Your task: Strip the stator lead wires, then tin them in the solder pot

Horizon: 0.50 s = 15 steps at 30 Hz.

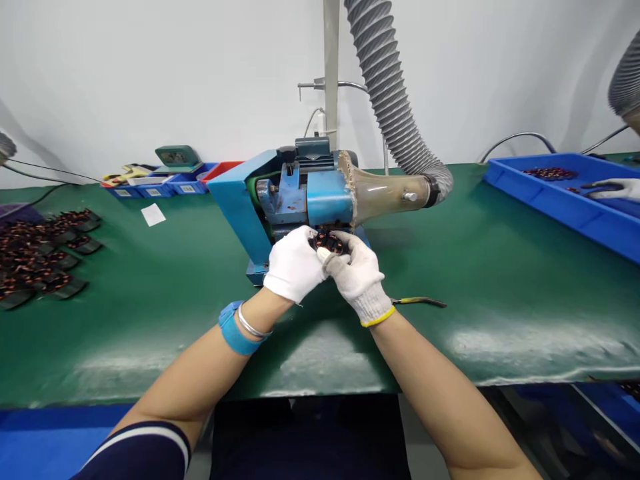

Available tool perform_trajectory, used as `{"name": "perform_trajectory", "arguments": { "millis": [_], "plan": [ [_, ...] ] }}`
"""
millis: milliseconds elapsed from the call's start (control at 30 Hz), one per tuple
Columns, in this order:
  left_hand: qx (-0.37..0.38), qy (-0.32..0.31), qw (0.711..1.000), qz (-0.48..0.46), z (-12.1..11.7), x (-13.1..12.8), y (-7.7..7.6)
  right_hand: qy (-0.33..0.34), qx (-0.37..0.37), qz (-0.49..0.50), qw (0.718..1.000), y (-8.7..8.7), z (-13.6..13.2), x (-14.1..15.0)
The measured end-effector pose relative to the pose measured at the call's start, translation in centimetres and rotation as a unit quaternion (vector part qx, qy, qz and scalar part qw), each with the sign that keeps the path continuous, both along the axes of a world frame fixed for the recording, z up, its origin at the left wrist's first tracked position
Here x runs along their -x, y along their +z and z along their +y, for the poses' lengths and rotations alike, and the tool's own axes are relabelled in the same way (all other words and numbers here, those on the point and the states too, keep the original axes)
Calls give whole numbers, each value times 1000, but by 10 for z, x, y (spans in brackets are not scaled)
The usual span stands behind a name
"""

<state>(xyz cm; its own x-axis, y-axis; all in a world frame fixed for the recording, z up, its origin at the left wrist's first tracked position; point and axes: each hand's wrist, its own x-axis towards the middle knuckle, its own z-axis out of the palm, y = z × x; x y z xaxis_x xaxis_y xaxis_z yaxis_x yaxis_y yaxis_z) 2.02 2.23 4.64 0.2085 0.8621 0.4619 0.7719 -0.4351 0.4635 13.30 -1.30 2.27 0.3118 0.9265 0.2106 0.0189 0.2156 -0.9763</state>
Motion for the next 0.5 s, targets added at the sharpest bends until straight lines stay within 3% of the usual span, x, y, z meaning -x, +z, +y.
{"name": "perform_trajectory", "arguments": {
  "millis": [133, 300, 500],
  "plan": [
    [-9, 17, 1000, 21, 0, -11, 4, -11, 6, 14, 1000, 4, 1, -7],
    [-9, -19, 1000, -19, -2, -12, -5, -33, -18, 15, 999, -2, 0, -8],
    [-1, 13, 1000, 13, -1, -14, -1, -46, -9, 26, 999, 0, -1, -4]
  ]
}}
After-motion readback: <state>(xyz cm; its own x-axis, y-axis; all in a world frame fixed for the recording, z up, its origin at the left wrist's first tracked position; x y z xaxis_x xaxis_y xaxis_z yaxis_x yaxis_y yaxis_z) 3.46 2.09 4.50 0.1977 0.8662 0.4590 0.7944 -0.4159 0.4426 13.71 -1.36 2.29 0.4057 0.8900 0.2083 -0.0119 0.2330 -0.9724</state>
